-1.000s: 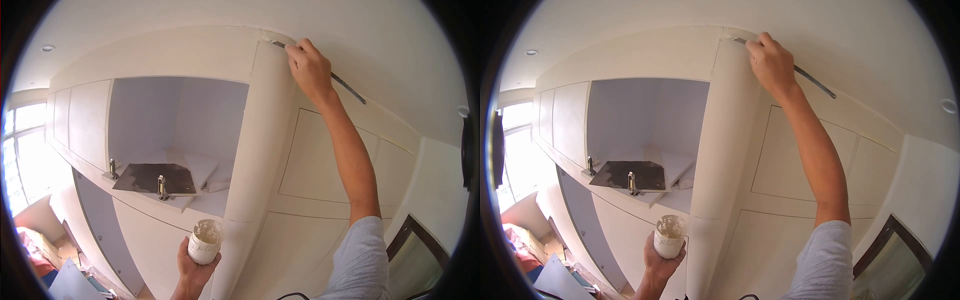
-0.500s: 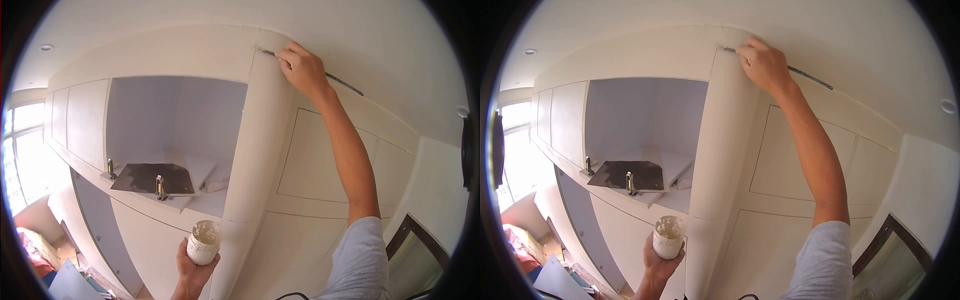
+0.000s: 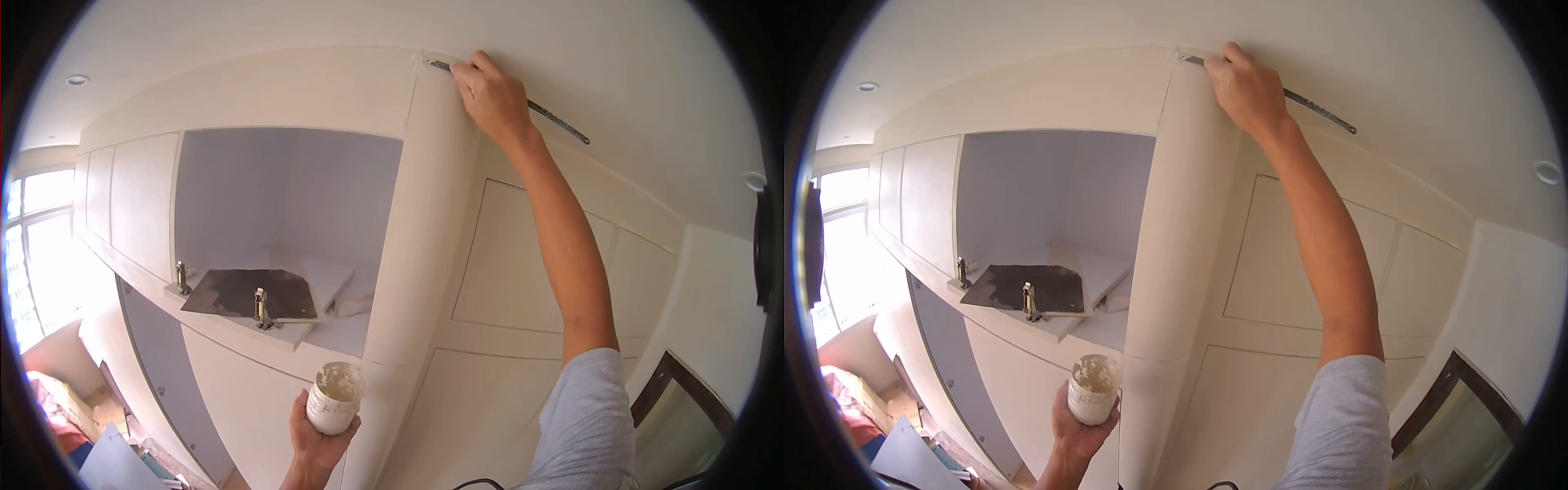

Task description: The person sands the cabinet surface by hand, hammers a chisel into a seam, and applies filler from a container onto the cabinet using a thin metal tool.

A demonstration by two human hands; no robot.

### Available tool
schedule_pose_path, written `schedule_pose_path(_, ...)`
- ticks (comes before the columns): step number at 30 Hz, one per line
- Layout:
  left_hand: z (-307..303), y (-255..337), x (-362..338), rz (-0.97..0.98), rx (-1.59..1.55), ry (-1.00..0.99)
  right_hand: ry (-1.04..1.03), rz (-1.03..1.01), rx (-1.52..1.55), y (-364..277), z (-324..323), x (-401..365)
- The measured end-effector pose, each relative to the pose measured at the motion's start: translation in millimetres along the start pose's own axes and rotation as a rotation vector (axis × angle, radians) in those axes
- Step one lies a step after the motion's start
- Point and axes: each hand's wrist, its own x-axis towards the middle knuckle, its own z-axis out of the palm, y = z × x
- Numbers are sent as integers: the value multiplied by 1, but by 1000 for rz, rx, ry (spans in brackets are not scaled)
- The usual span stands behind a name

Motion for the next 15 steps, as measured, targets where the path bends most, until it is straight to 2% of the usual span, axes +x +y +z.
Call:
schedule_pose_path(2,8,0,-4,19,30,68,10,-1,19,1,1,-1)
schedule_pose_path(7,2,1,-1,21,1,55,5,2,30,3,2,4)
schedule_pose_path(9,-1,2,1,13,-3,49,78,-16,-45,2,2,5)
schedule_pose_path(15,3,1,0,14,5,64,10,-47,-9,8,1,9)
